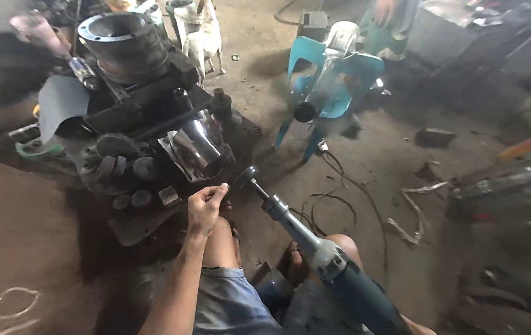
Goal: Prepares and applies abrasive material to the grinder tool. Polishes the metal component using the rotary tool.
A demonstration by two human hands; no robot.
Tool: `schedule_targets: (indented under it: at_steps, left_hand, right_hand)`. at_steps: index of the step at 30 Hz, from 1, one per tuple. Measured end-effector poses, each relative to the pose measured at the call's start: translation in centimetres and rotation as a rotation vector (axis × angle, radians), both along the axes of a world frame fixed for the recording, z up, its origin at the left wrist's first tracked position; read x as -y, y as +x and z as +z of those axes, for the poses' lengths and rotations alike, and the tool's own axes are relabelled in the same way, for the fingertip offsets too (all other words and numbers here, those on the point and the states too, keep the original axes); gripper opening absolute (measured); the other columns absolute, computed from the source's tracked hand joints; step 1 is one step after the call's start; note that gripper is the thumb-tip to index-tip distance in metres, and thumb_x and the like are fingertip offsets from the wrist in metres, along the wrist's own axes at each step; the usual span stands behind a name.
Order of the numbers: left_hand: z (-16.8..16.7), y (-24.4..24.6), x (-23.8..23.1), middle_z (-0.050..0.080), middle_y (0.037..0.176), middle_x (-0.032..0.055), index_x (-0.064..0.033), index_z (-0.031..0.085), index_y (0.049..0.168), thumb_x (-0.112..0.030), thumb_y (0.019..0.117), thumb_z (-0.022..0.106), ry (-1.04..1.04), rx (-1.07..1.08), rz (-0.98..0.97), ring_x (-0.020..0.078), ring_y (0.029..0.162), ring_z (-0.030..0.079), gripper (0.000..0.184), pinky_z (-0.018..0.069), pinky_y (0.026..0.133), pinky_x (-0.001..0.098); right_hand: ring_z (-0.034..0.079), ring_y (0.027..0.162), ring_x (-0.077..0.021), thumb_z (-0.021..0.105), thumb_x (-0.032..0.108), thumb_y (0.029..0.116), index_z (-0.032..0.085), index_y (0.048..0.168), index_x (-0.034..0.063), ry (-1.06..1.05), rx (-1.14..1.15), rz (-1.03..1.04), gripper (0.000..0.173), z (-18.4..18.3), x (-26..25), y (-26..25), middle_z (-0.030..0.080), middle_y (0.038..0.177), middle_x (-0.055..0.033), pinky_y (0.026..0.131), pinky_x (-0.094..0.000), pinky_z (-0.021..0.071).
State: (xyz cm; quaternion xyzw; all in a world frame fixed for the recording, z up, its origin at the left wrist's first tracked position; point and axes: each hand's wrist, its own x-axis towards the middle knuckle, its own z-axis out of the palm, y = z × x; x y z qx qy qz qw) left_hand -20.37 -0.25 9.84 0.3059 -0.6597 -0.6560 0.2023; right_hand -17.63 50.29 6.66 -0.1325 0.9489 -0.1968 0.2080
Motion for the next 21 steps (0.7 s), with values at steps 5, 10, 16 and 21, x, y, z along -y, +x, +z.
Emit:
schedule_targets:
  at_steps: [5,10,16,21]
  left_hand:
    - [0.46,-0.07,-0.15,0.076,0.086,0.0127,-0.0016,0.074,0.106,-0.025,0.1014,0.068,0.001,-0.003,0.010,0.0255,0.069,0.075,0.025,0.0671,0.068,0.0415]
    - [0.46,-0.10,0.25,0.076,0.084,0.0072,-0.0081,0.077,0.105,-0.033,0.1003,0.069,-0.104,0.059,-0.001,0.0200,0.070,0.074,0.027,0.0654,0.069,0.0388]
    - [0.37,-0.48,0.03,0.076,0.085,0.0064,-0.0086,0.077,0.105,-0.032,0.1002,0.069,-0.104,0.054,-0.014,0.0195,0.070,0.074,0.025,0.0652,0.068,0.0382]
    - [0.15,-0.84,-0.13,0.076,0.086,0.0085,-0.0059,0.076,0.104,-0.029,0.1001,0.070,-0.085,0.016,-0.014,0.0220,0.069,0.074,0.024,0.0663,0.068,0.0397]
  right_hand:
    - [0.074,0.087,-0.0426,0.081,0.034,0.0825,0.072,0.102,-0.0042,-0.024,-0.011,-0.008,0.043,-0.03,0.04,0.20,0.075,0.091,-0.0245,0.079,-0.0663,0.0552]
    - [0.074,0.086,-0.0429,0.081,0.034,0.0822,0.072,0.102,-0.0049,-0.046,-0.019,-0.003,0.044,-0.19,-0.03,0.15,0.074,0.090,-0.0249,0.078,-0.0658,0.0556]
    - [0.074,0.086,-0.0415,0.081,0.037,0.0812,0.073,0.099,-0.0029,-0.021,0.006,-0.039,0.044,-0.47,-0.18,0.18,0.075,0.090,-0.0236,0.079,-0.0652,0.0558]
    - [0.072,0.088,-0.0462,0.080,0.037,0.0830,0.071,0.097,-0.0075,0.039,0.066,-0.076,0.048,0.35,0.37,0.09,0.073,0.088,-0.0277,0.080,-0.0676,0.0544]
